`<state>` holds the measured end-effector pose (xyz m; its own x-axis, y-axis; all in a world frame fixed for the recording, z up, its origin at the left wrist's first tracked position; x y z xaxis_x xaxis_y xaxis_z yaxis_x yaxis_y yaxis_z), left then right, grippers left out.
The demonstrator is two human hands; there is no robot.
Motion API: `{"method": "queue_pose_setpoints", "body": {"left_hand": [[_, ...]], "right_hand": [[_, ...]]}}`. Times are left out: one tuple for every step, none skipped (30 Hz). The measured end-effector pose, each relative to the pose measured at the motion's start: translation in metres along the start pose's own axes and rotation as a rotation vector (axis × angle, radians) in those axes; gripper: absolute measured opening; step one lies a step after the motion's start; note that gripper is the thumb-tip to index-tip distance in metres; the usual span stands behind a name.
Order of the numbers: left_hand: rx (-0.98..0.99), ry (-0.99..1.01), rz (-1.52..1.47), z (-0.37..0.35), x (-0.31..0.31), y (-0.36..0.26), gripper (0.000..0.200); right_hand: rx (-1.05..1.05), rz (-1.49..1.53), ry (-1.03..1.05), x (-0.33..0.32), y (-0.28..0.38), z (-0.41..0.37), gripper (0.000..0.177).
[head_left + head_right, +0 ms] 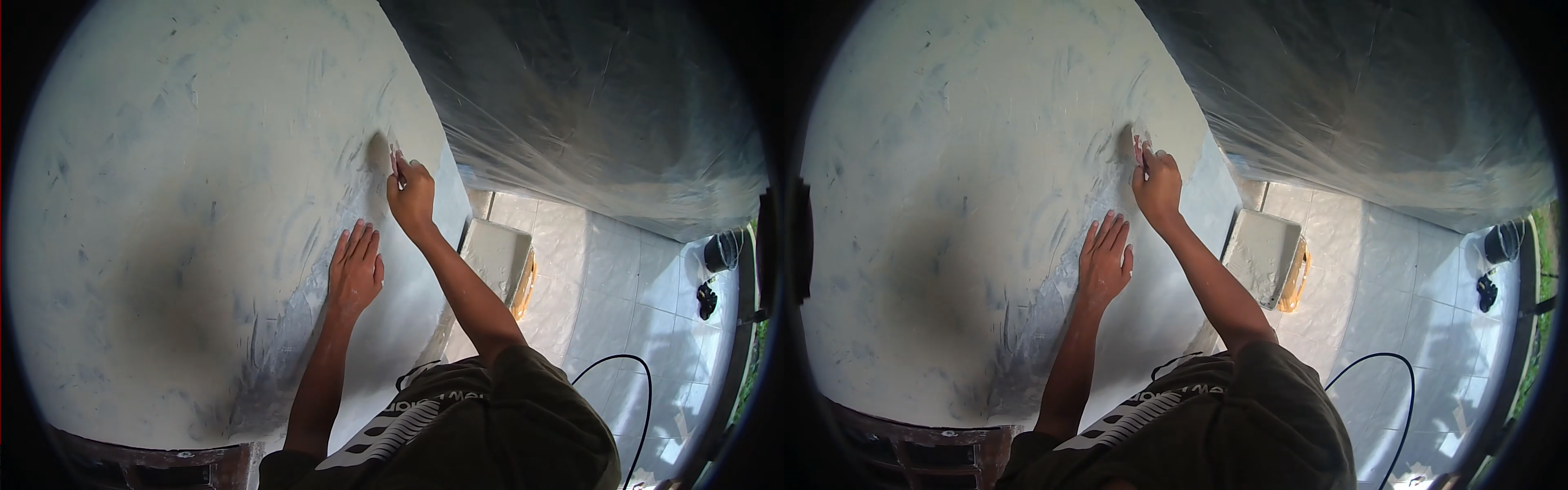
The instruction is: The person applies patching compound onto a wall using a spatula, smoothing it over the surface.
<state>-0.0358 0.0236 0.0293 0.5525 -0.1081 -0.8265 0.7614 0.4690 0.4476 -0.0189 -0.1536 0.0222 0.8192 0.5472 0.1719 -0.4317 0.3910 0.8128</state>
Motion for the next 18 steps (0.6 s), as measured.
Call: {"method": "queue_pose_setpoints", "body": {"left_hand": [[0.003,-0.002,0.002,0.000,0.001,0.000,0.038],[0.003,-0.004,0.007,0.000,0.001,0.000,0.038],[0.002,-0.003,0.012,-0.001,0.001,0.000,0.038],[0.004,-0.002,0.011,-0.001,0.001,-0.001,0.038],[-0.004,-0.005,0.000,0.000,-0.001,-0.001,0.038],[-0.013,-0.008,-0.011,0.001,-0.002,0.000,0.039],[-0.013,-0.009,-0.011,0.000,-0.002,0.001,0.039],[-0.012,0.063,-0.021,-0.001,0.002,0.003,0.039],[-0.013,0.136,-0.035,-0.002,0.006,0.003,0.039],[-0.015,0.139,-0.038,-0.001,0.007,0.002,0.039],[-0.017,0.072,-0.037,0.001,0.003,0.002,0.039],[-0.020,0.006,-0.036,0.001,-0.001,0.001,0.039],[-0.025,0.010,-0.037,-0.001,-0.001,0.000,0.039],[-0.021,0.016,-0.028,-0.001,-0.002,-0.001,0.039],[-0.015,0.018,-0.015,0.001,-0.003,0.000,0.040],[-0.010,0.003,-0.011,0.001,-0.003,0.000,0.040],[-0.006,0.004,-0.011,0.000,-0.003,0.000,0.040],[-0.011,0.004,-0.017,0.000,-0.002,0.000,0.040]], "right_hand": [[0.049,-0.047,0.002,0.003,-0.012,0.009,0.035],[0.048,-0.047,-0.002,0.008,-0.020,0.011,0.035],[-0.005,-0.082,0.013,0.018,-0.025,0.010,0.035],[-0.057,-0.117,0.029,0.027,-0.025,0.009,0.035],[-0.016,-0.153,0.113,0.034,-0.017,-0.002,0.033],[-0.020,-0.120,0.123,0.036,-0.005,-0.018,0.034],[-0.025,-0.087,0.133,0.036,0.009,-0.033,0.035],[-0.032,-0.047,0.140,0.031,0.022,-0.047,0.035],[-0.038,-0.007,0.148,0.028,0.030,-0.059,0.036],[-0.136,0.066,0.099,0.019,0.036,-0.063,0.037],[-0.133,0.065,0.104,0.016,0.034,-0.058,0.037],[-0.110,0.063,0.064,0.011,0.028,-0.047,0.037],[-0.090,0.062,0.022,0.008,0.025,-0.034,0.037],[-0.067,0.073,-0.033,0.005,0.021,-0.018,0.032],[-0.075,-0.047,-0.071,0.012,0.009,0.004,0.026],[-0.082,-0.069,-0.051,0.017,0.007,0.007,0.024],[-0.087,-0.093,-0.030,0.024,0.006,0.007,0.023],[-0.067,-0.098,0.027,0.032,0.005,-0.002,0.025]]}}
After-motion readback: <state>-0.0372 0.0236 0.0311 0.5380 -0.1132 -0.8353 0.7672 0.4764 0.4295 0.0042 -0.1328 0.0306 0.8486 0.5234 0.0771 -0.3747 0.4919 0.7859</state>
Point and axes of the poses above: each hand's wrist, its own z-axis towards the middle knuckle, its own x-axis out of the palm, y = z × x, the point moved 5 cm from there along z, towards the middle knuckle, and after that the axes turned 13 degrees about z, right-handed, at the moved point
